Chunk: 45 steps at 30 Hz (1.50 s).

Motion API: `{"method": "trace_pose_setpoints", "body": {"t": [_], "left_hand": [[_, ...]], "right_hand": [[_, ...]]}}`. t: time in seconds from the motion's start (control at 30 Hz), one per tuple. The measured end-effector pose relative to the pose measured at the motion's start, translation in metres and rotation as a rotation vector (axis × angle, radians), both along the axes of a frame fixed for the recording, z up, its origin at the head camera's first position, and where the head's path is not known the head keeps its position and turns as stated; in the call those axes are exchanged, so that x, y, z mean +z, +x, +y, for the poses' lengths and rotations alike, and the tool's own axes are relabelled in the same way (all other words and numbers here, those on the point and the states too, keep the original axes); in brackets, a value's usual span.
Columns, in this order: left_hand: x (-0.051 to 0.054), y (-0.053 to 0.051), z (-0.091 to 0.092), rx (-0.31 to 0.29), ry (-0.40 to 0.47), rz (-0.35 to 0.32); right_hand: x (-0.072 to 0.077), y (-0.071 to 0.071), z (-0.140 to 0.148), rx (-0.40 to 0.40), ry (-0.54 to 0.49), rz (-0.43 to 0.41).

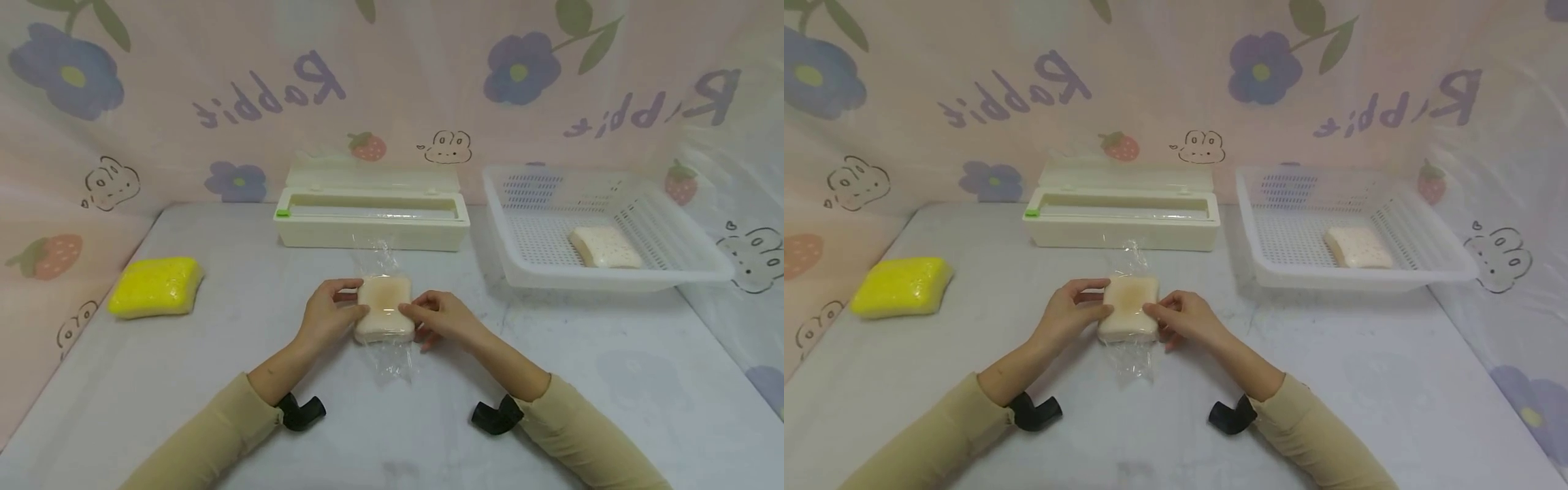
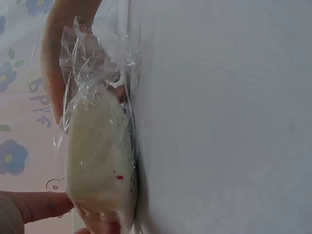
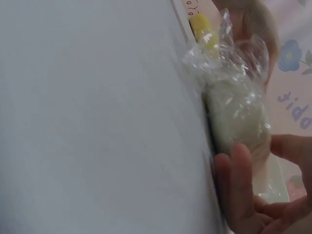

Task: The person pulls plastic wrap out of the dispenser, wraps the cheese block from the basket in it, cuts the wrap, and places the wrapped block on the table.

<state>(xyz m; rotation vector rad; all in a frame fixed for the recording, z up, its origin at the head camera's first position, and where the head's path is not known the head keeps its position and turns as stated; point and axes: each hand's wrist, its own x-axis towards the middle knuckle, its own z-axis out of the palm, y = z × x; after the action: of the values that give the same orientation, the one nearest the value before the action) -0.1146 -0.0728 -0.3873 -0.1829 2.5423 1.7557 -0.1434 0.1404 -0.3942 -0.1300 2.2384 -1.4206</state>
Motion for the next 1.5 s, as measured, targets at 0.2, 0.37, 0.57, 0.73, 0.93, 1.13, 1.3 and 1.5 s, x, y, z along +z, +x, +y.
{"method": "trace_pose_setpoints", "body": {"t": [0.2, 0.37, 0.57, 0.73, 0.93, 1.13, 1.3, 1.5], "left_hand": [[-0.001, -0.01, -0.004, 0.008, 0.024, -0.055], [-0.001, -0.028, -0.011, -0.025, -0.017, -0.168], [0.002, -0.044, -0.017, -0.108, -0.008, -0.228], [0.003, -0.05, -0.017, -0.158, 0.023, -0.254], [-0.003, -0.055, -0.014, -0.129, 0.054, -0.255], [-0.004, -0.056, -0.013, -0.12, 0.064, -0.208], [-0.005, -0.057, -0.012, -0.134, 0.084, -0.167], [-0.007, -0.058, -0.011, -0.146, 0.153, -0.159]], "right_hand": [[0.006, -0.018, 0.005, -0.027, 0.043, 0.085], [0.004, -0.034, 0.001, -0.026, -0.018, 0.087], [0.002, -0.048, -0.007, -0.011, -0.057, 0.04], [0.0, -0.057, -0.013, 0.018, -0.087, 0.014], [-0.003, -0.06, -0.017, 0.018, -0.148, 0.003], [-0.006, -0.06, -0.017, -0.012, -0.214, 0.028], [-0.006, -0.059, -0.015, -0.031, -0.261, 0.017], [-0.006, -0.058, -0.017, -0.02, -0.302, 0.019]]}}
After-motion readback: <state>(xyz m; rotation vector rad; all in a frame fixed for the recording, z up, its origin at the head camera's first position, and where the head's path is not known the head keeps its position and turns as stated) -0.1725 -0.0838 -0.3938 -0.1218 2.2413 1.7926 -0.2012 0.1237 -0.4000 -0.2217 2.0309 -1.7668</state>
